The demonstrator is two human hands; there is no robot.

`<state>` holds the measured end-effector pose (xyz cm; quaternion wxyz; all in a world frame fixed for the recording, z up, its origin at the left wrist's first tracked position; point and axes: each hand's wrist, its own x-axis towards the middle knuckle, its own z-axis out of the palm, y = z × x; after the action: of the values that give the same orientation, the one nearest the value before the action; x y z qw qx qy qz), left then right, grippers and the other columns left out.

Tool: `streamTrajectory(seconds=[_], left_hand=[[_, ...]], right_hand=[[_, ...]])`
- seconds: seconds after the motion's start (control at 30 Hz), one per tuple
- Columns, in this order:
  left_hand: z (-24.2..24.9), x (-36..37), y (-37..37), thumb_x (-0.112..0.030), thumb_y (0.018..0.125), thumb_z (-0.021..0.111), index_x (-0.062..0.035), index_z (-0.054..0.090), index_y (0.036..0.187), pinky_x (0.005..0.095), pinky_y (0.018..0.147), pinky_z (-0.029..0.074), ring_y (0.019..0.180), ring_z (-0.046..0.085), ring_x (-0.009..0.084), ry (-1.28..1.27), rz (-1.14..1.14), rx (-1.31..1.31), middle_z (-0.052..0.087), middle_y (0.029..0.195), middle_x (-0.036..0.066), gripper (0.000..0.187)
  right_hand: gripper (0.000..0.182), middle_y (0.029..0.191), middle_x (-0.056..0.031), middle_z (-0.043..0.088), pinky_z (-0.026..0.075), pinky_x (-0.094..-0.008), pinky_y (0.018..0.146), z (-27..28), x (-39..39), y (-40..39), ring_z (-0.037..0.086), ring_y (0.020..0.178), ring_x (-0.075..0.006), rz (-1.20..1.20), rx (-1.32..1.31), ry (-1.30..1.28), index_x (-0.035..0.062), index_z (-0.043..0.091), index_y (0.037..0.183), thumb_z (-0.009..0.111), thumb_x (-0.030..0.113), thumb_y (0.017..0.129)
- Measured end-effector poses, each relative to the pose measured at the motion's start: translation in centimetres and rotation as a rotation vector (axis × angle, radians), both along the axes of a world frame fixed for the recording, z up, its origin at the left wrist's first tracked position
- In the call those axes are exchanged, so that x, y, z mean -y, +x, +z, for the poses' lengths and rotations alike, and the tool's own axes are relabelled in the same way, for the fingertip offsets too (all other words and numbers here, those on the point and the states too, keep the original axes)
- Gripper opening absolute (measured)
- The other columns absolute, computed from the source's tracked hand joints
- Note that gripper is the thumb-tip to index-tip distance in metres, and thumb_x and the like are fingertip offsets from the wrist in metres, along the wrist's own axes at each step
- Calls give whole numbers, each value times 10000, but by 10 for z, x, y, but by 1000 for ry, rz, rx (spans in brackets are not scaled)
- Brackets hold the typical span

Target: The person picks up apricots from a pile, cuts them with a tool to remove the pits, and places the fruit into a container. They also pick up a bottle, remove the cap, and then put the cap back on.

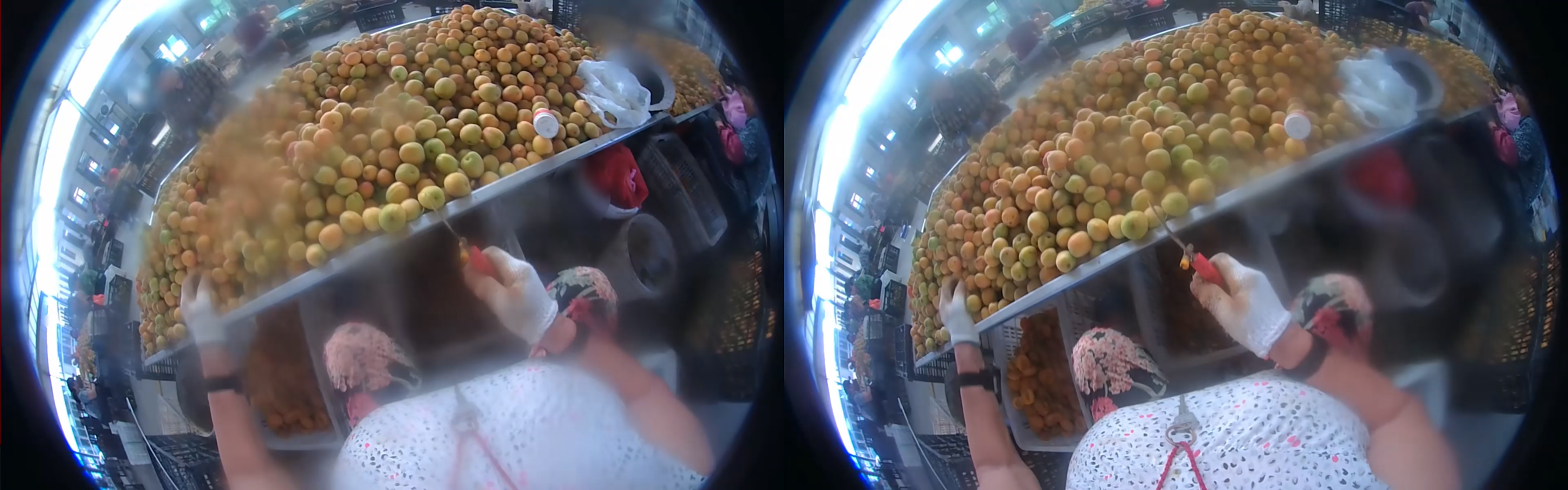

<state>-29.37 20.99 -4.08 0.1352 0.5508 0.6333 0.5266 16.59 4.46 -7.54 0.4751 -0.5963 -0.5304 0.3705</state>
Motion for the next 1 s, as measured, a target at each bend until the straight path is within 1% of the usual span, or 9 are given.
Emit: streamTrajectory(seconds=[0.1, 0.43, 0.47, 0.57, 0.63, 0.77, 0.83, 0.9, 1.0], left_hand=[[3, -85, 66, -170, 914, 653, 19, 616, 1242, 313, 932, 485, 1029, 628, 190, 64, -337, -164, 660, 1144, 122, 380], [-27, -250, 208, -205, 778, 732, -72, 628, 1231, 433, 901, 520, 1064, 636, 388, -100, -273, -1204, 679, 1092, 195, 483], [-36, -258, 194, -182, 767, 729, -75, 648, 1187, 408, 886, 527, 1004, 660, 374, 165, -318, -1111, 689, 1070, 197, 441], [6, -188, 202, -180, 903, 651, -6, 656, 1148, 316, 821, 536, 936, 671, 220, -4, -582, 20, 700, 1056, 93, 300], [32, -115, 209, -282, 968, 629, 17, 623, 1189, 303, 775, 524, 904, 650, 184, -160, -678, 280, 670, 1071, 72, 372], [-22, -25, 205, -511, 948, 610, -53, 528, 1339, 372, 737, 528, 890, 611, 272, -464, -707, 1030, 620, 1117, 129, 607], [-32, 21, 215, -531, 947, 599, -79, 502, 1370, 406, 748, 531, 899, 604, 308, -511, -783, 1177, 614, 1133, 145, 627], [-69, 43, 217, -465, 961, 613, -50, 449, 1421, 450, 848, 532, 994, 593, 315, -450, -892, 1372, 591, 1201, 167, 641], [-9, 114, 248, -349, 993, 608, 23, 450, 1409, 412, 997, 480, 1155, 573, 282, -506, -1066, 1246, 581, 1237, 165, 580]], right_hand=[[174, 802, -164, 677, 522, -361, 679, -10, -15, -1, 692, 744, -277, 11, 65, 66, 36, 626, 1028, 668, 170, 926], [160, 746, -94, 617, 489, -323, 629, -24, -46, 27, 603, 653, -209, 63, -42, -103, 24, 578, 1070, 642, 128, 967], [137, 771, -69, 605, 486, -306, 641, -29, -47, 27, 585, 680, -178, 57, -161, -41, 23, 583, 1073, 624, 113, 977], [112, 815, -36, 582, 477, -276, 661, -13, -46, 26, 560, 735, -126, 47, -194, -4, 23, 585, 1088, 593, 84, 994], [110, 835, -27, 571, 471, -264, 669, -6, -43, 22, 553, 764, -107, 40, -102, -27, 23, 583, 1099, 580, 72, 1001], [141, 774, -16, 557, 452, -255, 618, -4, -30, 4, 532, 691, -92, 62, -407, -28, 31, 565, 1122, 572, 124, 1016], [120, 701, 2, 520, 434, -262, 570, 1, -19, -4, 509, 626, -89, 100, -50, 181, 35, 570, 1095, 570, 128, 1019], [97, 659, -14, 503, 422, -272, 544, -6, -15, -20, 491, 588, -97, 97, -194, 269, 41, 563, 1040, 573, 135, 1021], [128, 675, -67, 530, 432, -296, 546, 17, 9, -35, 532, 592, -140, 190, -58, 278, 35, 551, 1007, 579, 160, 1020]])
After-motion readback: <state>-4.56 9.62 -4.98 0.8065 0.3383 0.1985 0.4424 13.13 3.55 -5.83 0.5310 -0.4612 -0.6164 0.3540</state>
